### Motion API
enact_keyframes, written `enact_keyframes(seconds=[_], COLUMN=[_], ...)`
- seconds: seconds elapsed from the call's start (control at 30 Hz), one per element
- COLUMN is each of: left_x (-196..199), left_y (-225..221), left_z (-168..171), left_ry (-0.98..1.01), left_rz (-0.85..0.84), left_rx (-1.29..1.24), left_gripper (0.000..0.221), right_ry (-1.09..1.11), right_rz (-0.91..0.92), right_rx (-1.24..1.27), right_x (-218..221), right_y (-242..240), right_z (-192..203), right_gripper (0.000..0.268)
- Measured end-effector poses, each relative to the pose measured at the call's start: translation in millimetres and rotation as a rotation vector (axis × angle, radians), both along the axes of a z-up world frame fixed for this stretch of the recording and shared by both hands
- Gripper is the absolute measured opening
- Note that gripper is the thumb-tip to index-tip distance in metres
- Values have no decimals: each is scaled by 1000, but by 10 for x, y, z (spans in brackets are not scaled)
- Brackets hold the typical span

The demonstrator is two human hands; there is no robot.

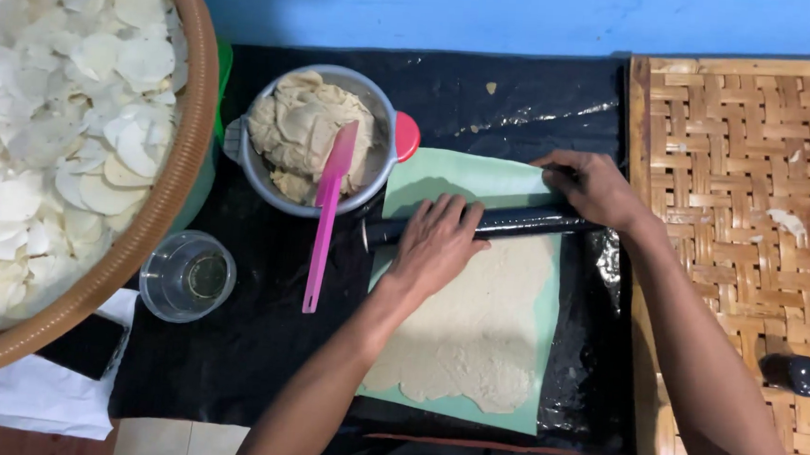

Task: The recorder is using a spatula to spread a beige paste onto a green surface and then using a rolling pin to flatten it.

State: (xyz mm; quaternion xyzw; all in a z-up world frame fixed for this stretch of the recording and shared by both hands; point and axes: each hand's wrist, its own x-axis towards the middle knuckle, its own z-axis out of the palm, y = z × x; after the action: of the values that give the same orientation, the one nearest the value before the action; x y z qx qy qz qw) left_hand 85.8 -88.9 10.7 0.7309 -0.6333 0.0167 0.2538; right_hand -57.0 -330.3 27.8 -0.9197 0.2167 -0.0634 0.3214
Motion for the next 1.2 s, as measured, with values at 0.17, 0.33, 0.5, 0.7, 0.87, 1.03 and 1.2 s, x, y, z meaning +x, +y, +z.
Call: enact_keyframes(seconds=[0.17, 0.33, 0.5, 0.7, 0.87, 1.03, 1.2], left_x=[-80, -60, -46, -81, -77, -117, -482], left_y=[205, 485, 752, 904, 901, 874, 978], left_z=[229, 215, 162, 145, 59, 152, 368], left_ry=[30, 121, 103, 122, 60, 117, 34], left_rz=[82, 321, 556, 697, 758, 736, 622], left_rx=[77, 117, 107, 179, 118, 126, -65], left_gripper=[50, 50, 55, 52, 54, 59, 64], right_ry=[6, 102, 80, 111, 128, 111, -29], right_rz=[-71, -149, -91, -64, -66, -101, -114], right_rx=[-15, -56, -214, -174, -244, -286, -455], right_x=[-153, -245, -262, -284, -321, -302, -291], right_y=[-477, -654, -706, -756, -783, -600, -416], right_z=[-213, -259, -374, -288, -238, -203, -294], right_gripper=[26, 29, 30, 32, 32, 32, 34])
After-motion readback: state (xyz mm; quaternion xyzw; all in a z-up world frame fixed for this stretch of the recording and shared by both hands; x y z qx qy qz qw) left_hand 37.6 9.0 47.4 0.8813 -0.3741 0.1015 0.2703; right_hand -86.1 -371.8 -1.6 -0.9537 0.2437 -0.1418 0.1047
